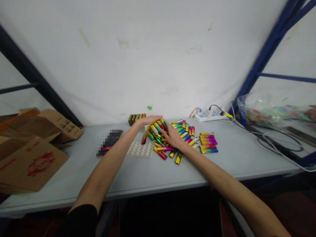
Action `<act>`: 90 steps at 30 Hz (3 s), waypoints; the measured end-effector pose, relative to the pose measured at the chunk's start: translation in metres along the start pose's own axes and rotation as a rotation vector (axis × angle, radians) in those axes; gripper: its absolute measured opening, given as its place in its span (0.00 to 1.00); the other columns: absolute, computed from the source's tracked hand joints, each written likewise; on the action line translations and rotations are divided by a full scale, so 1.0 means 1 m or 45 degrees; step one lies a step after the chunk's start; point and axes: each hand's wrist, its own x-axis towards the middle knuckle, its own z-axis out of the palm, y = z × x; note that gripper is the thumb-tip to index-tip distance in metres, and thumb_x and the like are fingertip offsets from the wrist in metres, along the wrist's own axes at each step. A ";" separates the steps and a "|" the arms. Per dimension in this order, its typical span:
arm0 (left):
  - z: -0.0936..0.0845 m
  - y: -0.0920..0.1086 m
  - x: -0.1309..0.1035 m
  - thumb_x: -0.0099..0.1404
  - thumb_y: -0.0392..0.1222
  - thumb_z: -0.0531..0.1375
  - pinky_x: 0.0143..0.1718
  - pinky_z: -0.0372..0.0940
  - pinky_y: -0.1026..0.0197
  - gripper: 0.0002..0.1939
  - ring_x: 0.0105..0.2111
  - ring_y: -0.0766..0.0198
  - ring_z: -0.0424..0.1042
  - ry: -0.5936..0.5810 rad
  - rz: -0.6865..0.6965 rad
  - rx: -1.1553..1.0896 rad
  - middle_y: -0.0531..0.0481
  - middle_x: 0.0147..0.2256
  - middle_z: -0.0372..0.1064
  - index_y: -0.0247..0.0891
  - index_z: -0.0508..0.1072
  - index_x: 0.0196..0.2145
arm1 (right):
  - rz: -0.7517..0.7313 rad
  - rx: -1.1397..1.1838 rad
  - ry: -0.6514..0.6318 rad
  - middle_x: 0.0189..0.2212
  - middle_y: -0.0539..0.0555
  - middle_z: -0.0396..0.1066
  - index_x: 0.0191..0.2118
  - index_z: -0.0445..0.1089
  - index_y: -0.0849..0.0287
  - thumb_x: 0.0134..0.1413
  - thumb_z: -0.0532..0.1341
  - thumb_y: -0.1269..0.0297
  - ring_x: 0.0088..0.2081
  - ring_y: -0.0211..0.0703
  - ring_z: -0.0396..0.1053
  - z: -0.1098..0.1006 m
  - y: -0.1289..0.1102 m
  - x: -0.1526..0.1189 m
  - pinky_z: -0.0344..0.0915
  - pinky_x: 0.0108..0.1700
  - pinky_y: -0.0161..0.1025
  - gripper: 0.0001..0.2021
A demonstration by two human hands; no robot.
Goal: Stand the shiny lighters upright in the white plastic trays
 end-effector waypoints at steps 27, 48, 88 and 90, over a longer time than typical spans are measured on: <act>-0.007 -0.003 -0.012 0.67 0.68 0.51 0.61 0.59 0.60 0.34 0.59 0.50 0.70 -0.114 0.020 0.412 0.46 0.58 0.74 0.39 0.79 0.52 | -0.198 -0.042 -0.217 0.65 0.64 0.66 0.70 0.60 0.60 0.73 0.52 0.55 0.64 0.53 0.65 -0.017 -0.020 -0.004 0.61 0.66 0.53 0.26; -0.007 -0.012 -0.014 0.66 0.68 0.51 0.60 0.60 0.61 0.33 0.58 0.51 0.70 -0.038 0.038 0.350 0.47 0.56 0.76 0.39 0.81 0.47 | -0.546 -0.092 -0.426 0.72 0.64 0.52 0.72 0.56 0.63 0.74 0.50 0.53 0.75 0.51 0.42 -0.016 -0.030 -0.002 0.43 0.75 0.54 0.29; -0.022 -0.014 -0.026 0.65 0.72 0.51 0.58 0.61 0.55 0.38 0.53 0.48 0.71 0.188 0.113 0.327 0.44 0.52 0.77 0.37 0.79 0.51 | -0.531 -0.314 -0.468 0.61 0.64 0.69 0.58 0.73 0.60 0.74 0.50 0.55 0.63 0.53 0.66 -0.018 -0.038 -0.003 0.58 0.68 0.55 0.21; -0.021 -0.011 -0.026 0.65 0.72 0.51 0.57 0.62 0.55 0.38 0.52 0.48 0.71 0.188 0.147 0.345 0.45 0.51 0.78 0.37 0.79 0.52 | -0.512 -0.282 -0.439 0.63 0.65 0.67 0.60 0.71 0.59 0.74 0.50 0.53 0.66 0.54 0.62 -0.016 -0.036 -0.002 0.57 0.69 0.55 0.22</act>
